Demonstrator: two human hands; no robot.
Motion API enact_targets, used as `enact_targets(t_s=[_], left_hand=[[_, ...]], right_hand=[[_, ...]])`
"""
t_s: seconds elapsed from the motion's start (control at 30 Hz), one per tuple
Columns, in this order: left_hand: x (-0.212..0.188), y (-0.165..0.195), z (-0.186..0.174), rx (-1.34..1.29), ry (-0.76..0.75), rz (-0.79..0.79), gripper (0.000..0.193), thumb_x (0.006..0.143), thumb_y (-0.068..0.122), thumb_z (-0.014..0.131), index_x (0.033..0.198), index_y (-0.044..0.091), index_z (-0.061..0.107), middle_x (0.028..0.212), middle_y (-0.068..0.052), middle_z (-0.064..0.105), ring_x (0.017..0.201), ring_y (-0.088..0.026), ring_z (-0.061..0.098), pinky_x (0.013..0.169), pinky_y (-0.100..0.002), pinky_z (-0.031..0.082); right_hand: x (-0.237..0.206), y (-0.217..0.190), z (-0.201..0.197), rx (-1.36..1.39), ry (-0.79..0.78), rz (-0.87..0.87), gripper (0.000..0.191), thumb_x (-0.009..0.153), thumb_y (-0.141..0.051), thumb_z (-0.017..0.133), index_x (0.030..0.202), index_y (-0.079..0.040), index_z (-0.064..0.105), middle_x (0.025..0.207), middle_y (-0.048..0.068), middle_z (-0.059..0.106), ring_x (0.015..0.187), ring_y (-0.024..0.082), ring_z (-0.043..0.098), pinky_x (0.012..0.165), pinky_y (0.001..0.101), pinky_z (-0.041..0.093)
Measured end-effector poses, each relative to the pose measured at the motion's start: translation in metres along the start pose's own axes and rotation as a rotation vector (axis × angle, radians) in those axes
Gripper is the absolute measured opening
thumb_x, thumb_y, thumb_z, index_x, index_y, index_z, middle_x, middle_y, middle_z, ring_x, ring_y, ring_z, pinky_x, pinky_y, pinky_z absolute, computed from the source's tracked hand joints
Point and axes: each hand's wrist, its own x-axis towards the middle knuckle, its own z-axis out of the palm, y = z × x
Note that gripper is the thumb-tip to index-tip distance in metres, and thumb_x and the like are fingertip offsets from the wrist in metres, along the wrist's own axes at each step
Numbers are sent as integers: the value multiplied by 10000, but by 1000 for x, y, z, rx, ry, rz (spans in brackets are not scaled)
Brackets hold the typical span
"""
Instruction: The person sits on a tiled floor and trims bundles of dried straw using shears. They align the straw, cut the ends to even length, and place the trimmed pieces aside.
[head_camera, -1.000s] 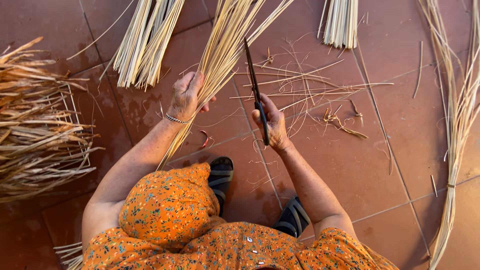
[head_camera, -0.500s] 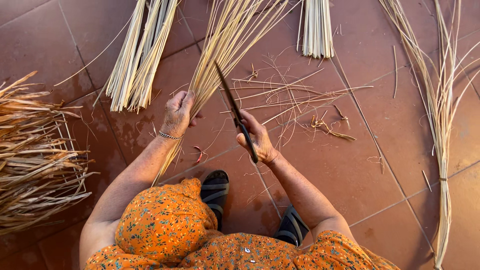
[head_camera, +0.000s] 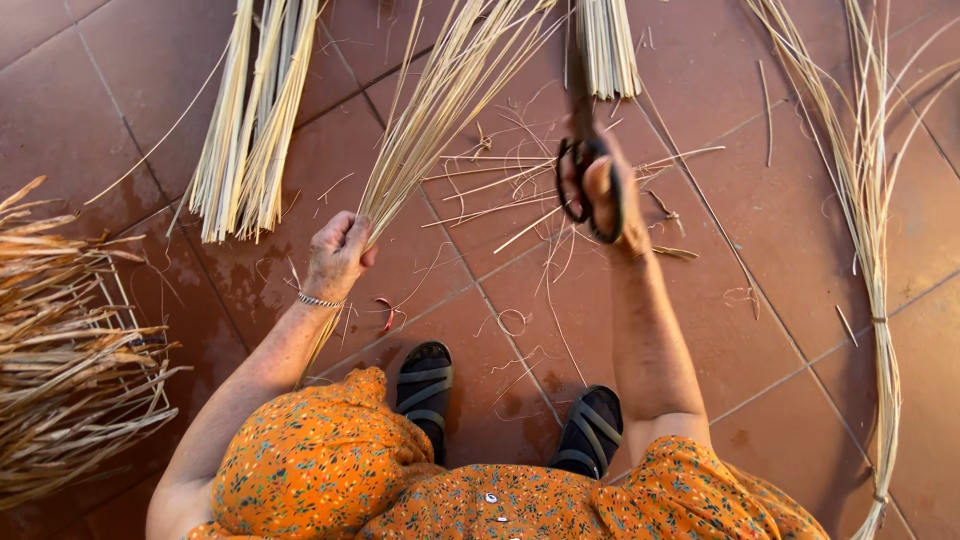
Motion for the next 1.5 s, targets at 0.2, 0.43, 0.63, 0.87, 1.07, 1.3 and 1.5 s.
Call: enact_targets(t_s=[0.2, 0.43, 0.63, 0.87, 1.07, 1.3, 1.5], left_hand=[[-23, -6, 7, -33, -107, 9, 287, 1087, 300, 538, 924, 68, 585, 634, -10, 592, 471, -39, 457, 415, -210, 353], [-45, -8, 17, 29, -146, -34, 270, 1075, 283, 531, 929, 65, 596, 632, -18, 594, 463, -36, 456, 412, -214, 363], [-59, -5, 23, 47, -190, -67, 278, 1073, 268, 526, 900, 56, 574, 608, -15, 573, 454, -46, 483, 403, -239, 414], [-64, -5, 23, 70, -210, -59, 280, 1075, 264, 527, 901, 51, 579, 594, -15, 572, 457, -55, 481, 422, -260, 462], [-65, -6, 24, 53, -200, -18, 251, 1064, 249, 539, 919, 48, 582, 610, -13, 583, 471, -62, 547, 411, -265, 490], [-63, -13, 24, 89, -154, -67, 203, 1041, 239, 547, 948, 58, 560, 606, -13, 568, 417, -89, 514, 372, -278, 424], [-57, -28, 20, 259, -91, 166, 224, 1075, 255, 573, 954, 69, 603, 659, 24, 621, 591, -24, 568, 542, -220, 477]], right_hand=[[12, -18, -58, -131, 160, -107, 982, 947, -837, 513, 1435, 15, 504, 929, 5, 573, 757, 71, 514, 664, 231, 442], [10, -16, -83, -226, 246, 9, 910, 935, -837, 494, 1295, -9, 604, 844, -11, 561, 694, 54, 493, 600, 219, 397], [17, -13, -88, -191, 240, 51, 803, 945, -790, 566, 1162, -17, 590, 810, -3, 532, 654, 57, 471, 555, 219, 364], [17, -21, -85, -195, 259, 25, 731, 978, -724, 627, 1140, -12, 592, 774, -28, 489, 631, 33, 448, 505, 209, 349], [12, -23, -73, -300, 312, -3, 794, 1010, -705, 527, 1313, 20, 640, 679, -33, 509, 530, 27, 483, 443, 213, 348], [7, -22, -56, -305, 359, -149, 885, 1006, -744, 496, 1396, 46, 576, 723, -24, 477, 531, 60, 448, 429, 232, 346], [2, -20, -44, -88, 155, -174, 1017, 985, -781, 544, 1563, 47, 429, 895, 8, 551, 760, 96, 602, 639, 254, 503]])
